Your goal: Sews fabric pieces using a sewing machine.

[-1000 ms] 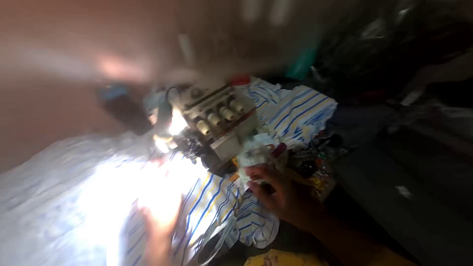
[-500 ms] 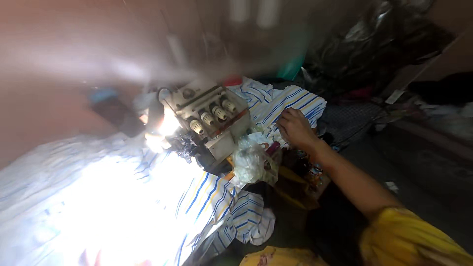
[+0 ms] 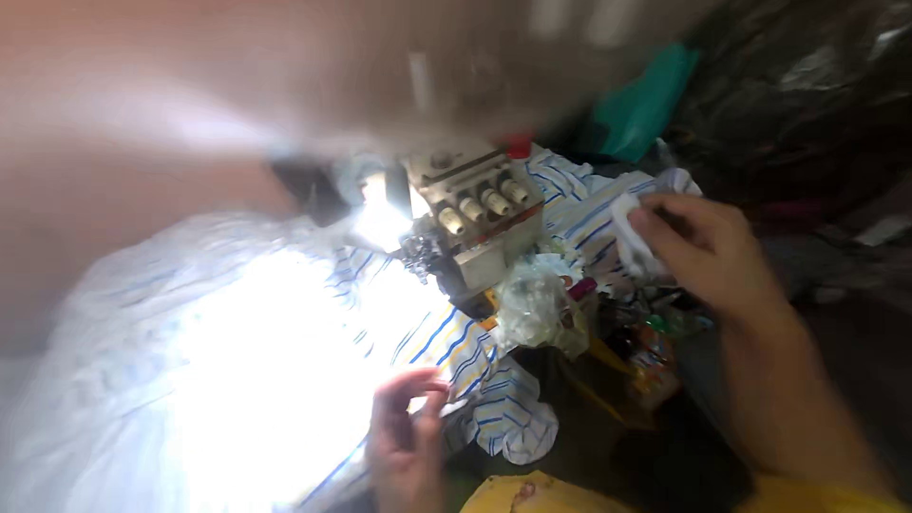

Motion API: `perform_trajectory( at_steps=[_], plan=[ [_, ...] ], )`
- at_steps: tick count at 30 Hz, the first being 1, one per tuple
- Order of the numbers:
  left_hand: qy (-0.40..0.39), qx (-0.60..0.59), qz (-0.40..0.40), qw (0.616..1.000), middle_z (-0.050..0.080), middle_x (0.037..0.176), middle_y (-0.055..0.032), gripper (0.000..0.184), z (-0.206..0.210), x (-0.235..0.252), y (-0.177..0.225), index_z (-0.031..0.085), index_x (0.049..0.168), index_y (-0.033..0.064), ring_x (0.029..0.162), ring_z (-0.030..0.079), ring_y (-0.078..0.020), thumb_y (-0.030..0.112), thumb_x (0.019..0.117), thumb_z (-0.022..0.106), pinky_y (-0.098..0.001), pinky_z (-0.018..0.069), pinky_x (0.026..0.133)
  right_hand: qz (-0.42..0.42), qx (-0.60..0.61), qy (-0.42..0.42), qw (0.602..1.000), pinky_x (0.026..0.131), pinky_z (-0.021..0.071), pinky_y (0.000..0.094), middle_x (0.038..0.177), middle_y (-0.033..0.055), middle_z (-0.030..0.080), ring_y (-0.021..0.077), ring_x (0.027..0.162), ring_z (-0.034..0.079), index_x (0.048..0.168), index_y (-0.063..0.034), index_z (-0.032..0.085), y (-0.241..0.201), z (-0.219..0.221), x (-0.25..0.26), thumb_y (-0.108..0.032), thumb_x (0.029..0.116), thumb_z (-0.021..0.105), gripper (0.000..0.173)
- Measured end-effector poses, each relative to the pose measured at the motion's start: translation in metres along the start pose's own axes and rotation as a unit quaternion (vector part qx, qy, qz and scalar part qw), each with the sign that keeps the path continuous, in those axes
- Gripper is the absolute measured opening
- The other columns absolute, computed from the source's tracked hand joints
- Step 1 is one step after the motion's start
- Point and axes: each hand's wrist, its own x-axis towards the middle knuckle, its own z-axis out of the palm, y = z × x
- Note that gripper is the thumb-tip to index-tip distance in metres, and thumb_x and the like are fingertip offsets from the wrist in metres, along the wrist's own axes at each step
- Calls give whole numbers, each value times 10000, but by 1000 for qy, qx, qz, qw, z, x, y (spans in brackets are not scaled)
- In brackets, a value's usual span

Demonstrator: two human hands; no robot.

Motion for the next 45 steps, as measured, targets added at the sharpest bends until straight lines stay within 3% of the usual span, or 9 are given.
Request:
perform_trajectory(
  at_steps=[4, 8, 12, 18, 20, 24, 29, 37, 45],
  plan=[
    [-200, -82, 34, 976, 637, 1320, -72, 540, 30, -3, -9, 545, 1369, 2, 1219, 587, -60, 432, 1043, 527, -257, 497, 1030, -203, 144, -170, 954, 674, 461, 69, 827, -16, 656, -60, 725, 572, 1023, -80, 676, -74, 27, -46, -270, 1061, 532, 242],
    [-121, -90, 27, 988, 701, 979, 60, 181, 17, -4, 6, 687, 1029, 82, 953, 637, 54, 239, 1022, 597, -137, 534, 851, -163, 220, -175, 946, 577, 415, 57, 735, 7, 547, -40, 607, 495, 1125, -56, 548, -105, 62, -67, -320, 1069, 523, 270],
    [-13, 49, 9, 999, 691, 1039, 161, 297, -17, -12, 23, 700, 1060, 187, 976, 620, 97, 311, 1088, 432, -104, 516, 859, -127, 310, -182, 924, 626, 475, 90, 783, 63, 640, -3, 654, 576, 1240, 21, 575, -118, 97, -84, -222, 989, 643, 357],
    [127, 219, 183, 950, 594, 815, 61, 134, -32, 43, 9, 697, 933, 19, 755, 518, 113, 122, 972, 620, -44, 424, 682, -87, 375, -121, 915, 584, 416, 61, 683, 21, 606, -71, 607, 511, 916, 40, 659, -124, 139, -77, -116, 967, 631, 166],
    [76, 294, 87, 949, 631, 811, -78, 148, -31, 70, -12, 675, 918, -76, 738, 578, -15, 68, 904, 646, -141, 480, 695, -25, 323, -91, 942, 561, 407, 88, 669, -10, 580, -68, 589, 486, 880, 25, 673, -106, 167, -66, -124, 963, 617, 179],
    [-85, 255, -275, 923, 510, 1396, -314, 539, -22, 89, -30, 408, 1444, -135, 1284, 517, -331, 21, 969, 610, -437, 389, 1093, 29, 186, -10, 982, 721, 530, 302, 923, 177, 656, 194, 809, 628, 865, 37, 746, -74, 206, -61, -128, 859, 710, 169],
    [-32, 272, -71, 959, 702, 923, -159, 112, -1, 107, -67, 729, 945, -37, 919, 661, -235, 46, 925, 656, -396, 513, 873, 40, 161, 23, 986, 870, 520, 388, 1164, 239, 640, 286, 1025, 626, 811, -9, 747, -62, 211, -62, -214, 841, 692, 214],
    [-52, 287, -169, 942, 663, 1019, -210, 207, -6, 91, -55, 658, 1103, -88, 977, 626, -260, 38, 940, 649, -409, 492, 909, 30, 191, 32, 981, 761, 522, 237, 886, 116, 723, 158, 862, 661, 782, -6, 729, -59, 213, -66, -130, 842, 664, 152],
    [-48, 274, -132, 951, 650, 810, -84, 114, -7, 91, -60, 688, 947, -19, 767, 615, -118, 71, 882, 713, -298, 509, 734, 40, 215, 44, 975, 786, 482, 149, 834, 80, 713, 75, 878, 643, 714, -19, 694, -56, 213, -75, -136, 817, 709, 157]
  ],
)
